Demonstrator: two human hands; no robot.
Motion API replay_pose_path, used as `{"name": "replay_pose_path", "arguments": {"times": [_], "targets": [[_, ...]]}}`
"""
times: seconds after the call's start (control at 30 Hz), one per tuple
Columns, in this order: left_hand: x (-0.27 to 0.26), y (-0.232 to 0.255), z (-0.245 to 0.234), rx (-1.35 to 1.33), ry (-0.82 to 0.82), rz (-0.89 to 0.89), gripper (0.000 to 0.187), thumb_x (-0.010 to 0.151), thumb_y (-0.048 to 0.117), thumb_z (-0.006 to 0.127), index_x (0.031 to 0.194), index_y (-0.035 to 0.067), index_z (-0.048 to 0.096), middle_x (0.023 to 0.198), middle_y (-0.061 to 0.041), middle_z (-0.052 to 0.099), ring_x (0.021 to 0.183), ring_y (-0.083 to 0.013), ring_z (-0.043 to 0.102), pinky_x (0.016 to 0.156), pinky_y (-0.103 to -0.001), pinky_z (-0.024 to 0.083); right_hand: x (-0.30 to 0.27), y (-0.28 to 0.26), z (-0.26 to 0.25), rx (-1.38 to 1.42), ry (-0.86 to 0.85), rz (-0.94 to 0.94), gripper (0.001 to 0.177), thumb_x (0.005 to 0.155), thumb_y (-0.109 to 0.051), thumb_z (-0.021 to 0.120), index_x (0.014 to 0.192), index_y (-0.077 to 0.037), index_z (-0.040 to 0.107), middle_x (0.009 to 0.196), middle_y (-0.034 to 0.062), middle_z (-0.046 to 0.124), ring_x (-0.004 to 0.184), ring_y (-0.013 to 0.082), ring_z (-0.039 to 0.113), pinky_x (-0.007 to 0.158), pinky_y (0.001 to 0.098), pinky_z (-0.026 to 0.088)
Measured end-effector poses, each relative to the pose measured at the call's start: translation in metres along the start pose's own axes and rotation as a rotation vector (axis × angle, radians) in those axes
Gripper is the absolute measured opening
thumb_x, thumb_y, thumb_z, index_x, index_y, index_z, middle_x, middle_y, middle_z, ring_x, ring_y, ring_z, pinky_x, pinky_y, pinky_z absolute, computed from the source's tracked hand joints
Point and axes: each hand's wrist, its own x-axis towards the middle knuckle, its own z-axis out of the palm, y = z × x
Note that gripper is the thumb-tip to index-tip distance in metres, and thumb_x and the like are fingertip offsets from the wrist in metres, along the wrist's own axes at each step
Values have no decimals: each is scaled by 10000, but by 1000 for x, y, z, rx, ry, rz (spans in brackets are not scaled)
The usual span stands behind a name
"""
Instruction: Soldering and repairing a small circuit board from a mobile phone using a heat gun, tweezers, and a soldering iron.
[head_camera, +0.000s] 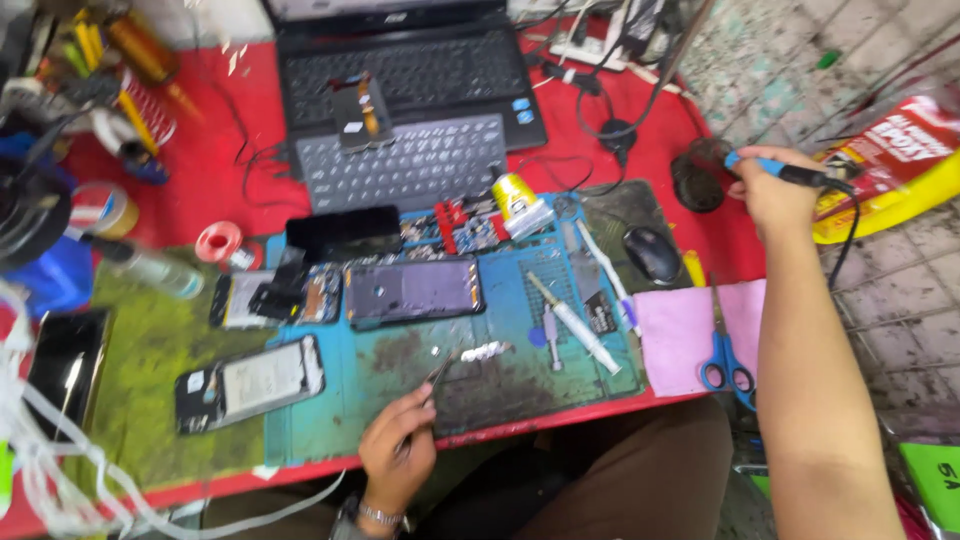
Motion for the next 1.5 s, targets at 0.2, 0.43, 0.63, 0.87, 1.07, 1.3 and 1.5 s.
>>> {"name": "replay_pose_path", "arguments": {"times": [0.2, 0.43, 0.63, 0.87, 1.07, 1.3, 1.5], "targets": [[6, 8, 1, -80, 79, -90, 135, 926, -51, 665, 853, 46, 724, 979, -205, 767, 948, -262, 784, 825, -314, 658, -15, 18, -5, 53, 4, 25, 208, 994, -311, 873, 1035, -161, 736, 891, -69, 716, 624, 8, 670, 512, 185, 628], [10, 4, -10, -222, 150, -249, 165, 949, -83, 620, 905, 57, 695, 1089, -186, 738, 601, -146, 687, 627, -262, 627, -136, 45, -19, -225, -49, -331, 145, 1047, -127, 773, 1162, -67, 708, 923, 11, 642, 790, 88, 556, 758, 251, 494], [63, 29, -4, -304, 43, -311, 180, 969, -91, 596, 940, 58, 690, 1080, -154, 761, 602, -132, 683, 603, -233, 614, -169, 54, -21, -176, -63, -334, 109, 1065, -77, 727, 1144, -3, 740, 981, 89, 725, 857, 120, 652, 787, 256, 556], [104, -2, 97, -359, 139, -707, 35, 871, 1, 740, 891, 9, 713, 776, -143, 744, 462, -130, 622, 434, -268, 521, -144, 80, -21, -164, -135, -160, 118, 963, -91, 772, 1081, -83, 763, 793, 37, 690, 657, 61, 639, 589, 218, 521], [122, -8, 127, -202, 137, -768, 91, 856, 7, 714, 894, 87, 736, 792, -52, 745, 491, -20, 551, 473, -194, 461, -149, 66, -19, -187, -120, -141, 96, 948, -81, 755, 1043, -83, 771, 754, 32, 691, 635, 56, 624, 592, 227, 509], [126, -3, 118, -326, 60, -783, 86, 877, 13, 714, 957, 40, 728, 861, -122, 752, 516, -126, 685, 497, -237, 561, -149, 62, -20, -207, -137, -139, 82, 970, -95, 749, 1048, -87, 771, 725, 24, 669, 631, 54, 597, 603, 224, 492], [124, 16, 68, -419, 111, -542, 106, 911, -65, 734, 995, -7, 706, 954, -175, 786, 668, -175, 759, 618, -269, 635, -151, 59, -22, -193, -161, -159, 88, 981, -62, 732, 1061, -62, 769, 741, 31, 664, 644, 60, 601, 629, 224, 495]]}}
